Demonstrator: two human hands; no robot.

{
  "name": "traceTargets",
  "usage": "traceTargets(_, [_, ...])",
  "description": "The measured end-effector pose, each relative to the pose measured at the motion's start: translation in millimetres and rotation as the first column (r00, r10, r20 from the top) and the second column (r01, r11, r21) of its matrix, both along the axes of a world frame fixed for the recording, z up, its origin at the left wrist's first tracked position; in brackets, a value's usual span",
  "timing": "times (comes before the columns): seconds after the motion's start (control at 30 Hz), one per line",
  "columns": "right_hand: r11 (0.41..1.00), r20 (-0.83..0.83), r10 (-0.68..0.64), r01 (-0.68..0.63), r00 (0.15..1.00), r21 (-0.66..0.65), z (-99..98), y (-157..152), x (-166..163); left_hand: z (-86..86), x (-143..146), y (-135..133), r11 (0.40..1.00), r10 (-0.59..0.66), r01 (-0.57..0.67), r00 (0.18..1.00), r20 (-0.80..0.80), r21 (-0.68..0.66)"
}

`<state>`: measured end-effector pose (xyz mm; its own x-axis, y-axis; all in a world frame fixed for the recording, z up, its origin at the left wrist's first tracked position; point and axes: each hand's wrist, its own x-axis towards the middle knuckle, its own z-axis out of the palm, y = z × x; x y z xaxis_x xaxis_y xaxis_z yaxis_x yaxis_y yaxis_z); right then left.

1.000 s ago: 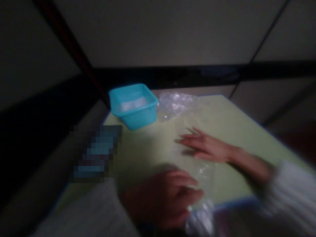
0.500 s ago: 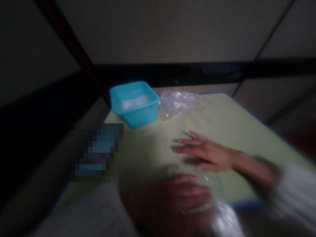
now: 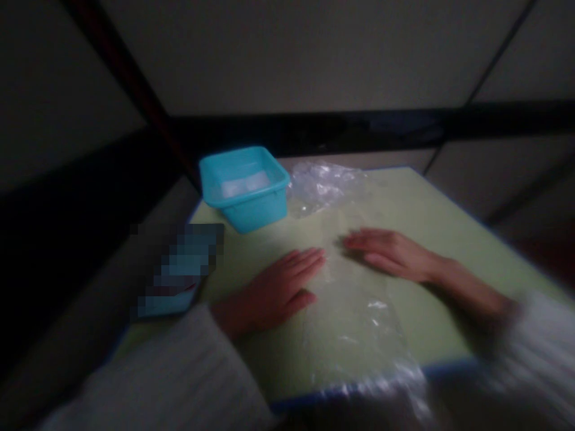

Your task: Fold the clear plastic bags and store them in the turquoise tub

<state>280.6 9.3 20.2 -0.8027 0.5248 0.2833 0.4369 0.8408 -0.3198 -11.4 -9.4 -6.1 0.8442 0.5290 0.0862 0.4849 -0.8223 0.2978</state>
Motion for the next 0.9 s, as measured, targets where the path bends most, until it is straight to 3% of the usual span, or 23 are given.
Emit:
traceTargets(0.17, [0.995,0.043,0.083,-0.08,0.996,-0.057,-6.3,-2.2,-8.5,0.8,0.6,-0.5,1.0,0.009,-0.008,1.0,-0.017,0.022])
traceTargets(0.53, [0.999,0.089,-0.02,0.024,0.996,-0.044,-16.9,3.6,-11.5,-3.0,0.8,-1.0,0.984,0.136,-0.13,0.99,-0.046,0.119])
traceTargets(0.9, [1.0,0.184,-0.022,0.022,0.983,0.002,-16.0,14.7,-29.3,1.2,4.1,-1.0,0.986,0.156,-0.153,0.986,-0.056,0.068])
